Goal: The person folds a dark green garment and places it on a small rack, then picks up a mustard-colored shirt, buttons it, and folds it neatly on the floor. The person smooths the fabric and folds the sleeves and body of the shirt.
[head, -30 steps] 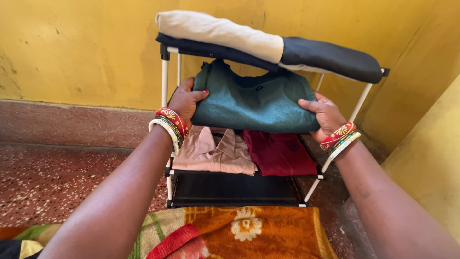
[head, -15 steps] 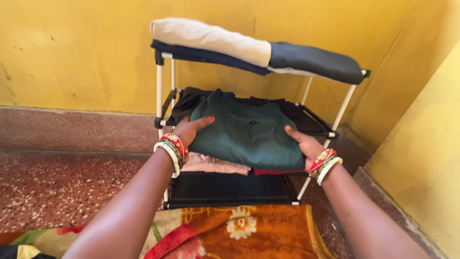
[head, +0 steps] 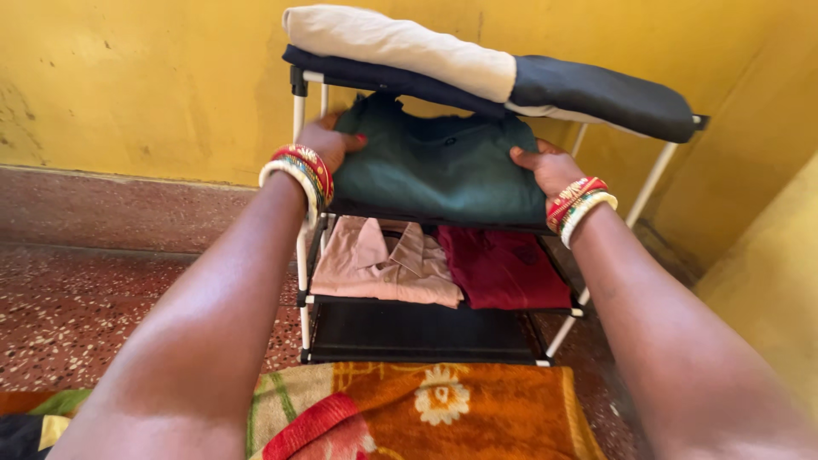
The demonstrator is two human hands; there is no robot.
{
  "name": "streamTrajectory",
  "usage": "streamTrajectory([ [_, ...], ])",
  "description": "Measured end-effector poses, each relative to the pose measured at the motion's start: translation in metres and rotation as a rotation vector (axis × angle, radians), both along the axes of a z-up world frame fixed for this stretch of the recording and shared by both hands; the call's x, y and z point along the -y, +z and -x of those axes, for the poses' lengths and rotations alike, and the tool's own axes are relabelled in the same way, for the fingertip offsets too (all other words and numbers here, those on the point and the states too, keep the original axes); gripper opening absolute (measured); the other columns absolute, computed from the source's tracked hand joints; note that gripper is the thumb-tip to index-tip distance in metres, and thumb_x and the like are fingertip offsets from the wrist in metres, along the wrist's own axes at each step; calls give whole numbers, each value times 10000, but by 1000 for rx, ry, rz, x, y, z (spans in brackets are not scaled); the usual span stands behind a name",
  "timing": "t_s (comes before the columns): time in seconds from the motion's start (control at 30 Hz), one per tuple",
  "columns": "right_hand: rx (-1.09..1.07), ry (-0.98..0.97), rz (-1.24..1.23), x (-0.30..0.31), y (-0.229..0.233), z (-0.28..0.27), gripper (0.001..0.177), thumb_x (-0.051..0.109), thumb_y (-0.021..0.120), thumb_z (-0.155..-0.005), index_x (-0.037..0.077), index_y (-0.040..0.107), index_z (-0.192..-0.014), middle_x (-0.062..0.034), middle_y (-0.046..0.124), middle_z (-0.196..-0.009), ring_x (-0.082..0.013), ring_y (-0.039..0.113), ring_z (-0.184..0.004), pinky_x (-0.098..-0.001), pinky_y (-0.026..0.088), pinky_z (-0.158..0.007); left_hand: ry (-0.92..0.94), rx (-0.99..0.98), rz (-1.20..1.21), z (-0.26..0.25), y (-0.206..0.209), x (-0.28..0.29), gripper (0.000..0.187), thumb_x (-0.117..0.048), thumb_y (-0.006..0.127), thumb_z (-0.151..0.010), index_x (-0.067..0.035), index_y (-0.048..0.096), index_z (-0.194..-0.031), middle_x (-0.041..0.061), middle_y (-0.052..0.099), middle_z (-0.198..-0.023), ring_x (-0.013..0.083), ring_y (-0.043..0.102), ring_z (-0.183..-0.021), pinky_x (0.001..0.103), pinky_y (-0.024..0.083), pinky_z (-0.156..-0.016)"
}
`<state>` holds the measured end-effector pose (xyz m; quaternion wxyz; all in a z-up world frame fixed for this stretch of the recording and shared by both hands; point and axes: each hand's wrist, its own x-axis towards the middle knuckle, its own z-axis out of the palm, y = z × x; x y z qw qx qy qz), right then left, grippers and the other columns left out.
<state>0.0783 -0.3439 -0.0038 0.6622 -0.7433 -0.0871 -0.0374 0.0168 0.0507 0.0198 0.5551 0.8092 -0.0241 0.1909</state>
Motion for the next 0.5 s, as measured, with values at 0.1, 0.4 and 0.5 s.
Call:
streamTrajectory([
  [0.1, 233, -164, 509, -30, -28, -32, 678, 462, 654, -991, -14, 518, -1454, -232, 564, -1468, -342, 533, -1351, -415, 395, -1124, 104, 7, -117, 1, -13, -15, 901, -203, 779, -765, -138, 345, -1552, 184, 656, -1336, 264, 685, -1131, 358, 551, -931],
  [0.4, 82, -161, 379, -42, -82, -5, 853, 370, 793, -817, -53, 453, -1475, -232, 576, -1460, -301, 560, -1366, -347, 408, -1150, 250, -354, 91, 30, -57, -2, 549, -311, 801, -856, 79, 670, -1219, 234, 756, -1055, 331, 757, -982, 417, 558, -885],
  [0.5, 348, -179, 257, -55, -48, -24, 800, 265, 771, -781, -15, 506, -1482, -213, 589, -1483, -303, 558, -1384, -351, 394, -1159, 265, 21, 66, 10, -30, 6, 456, -194, 784, -786, 18, 726, -1186, 199, 785, -1034, 298, 765, -966, 383, 562, -879],
])
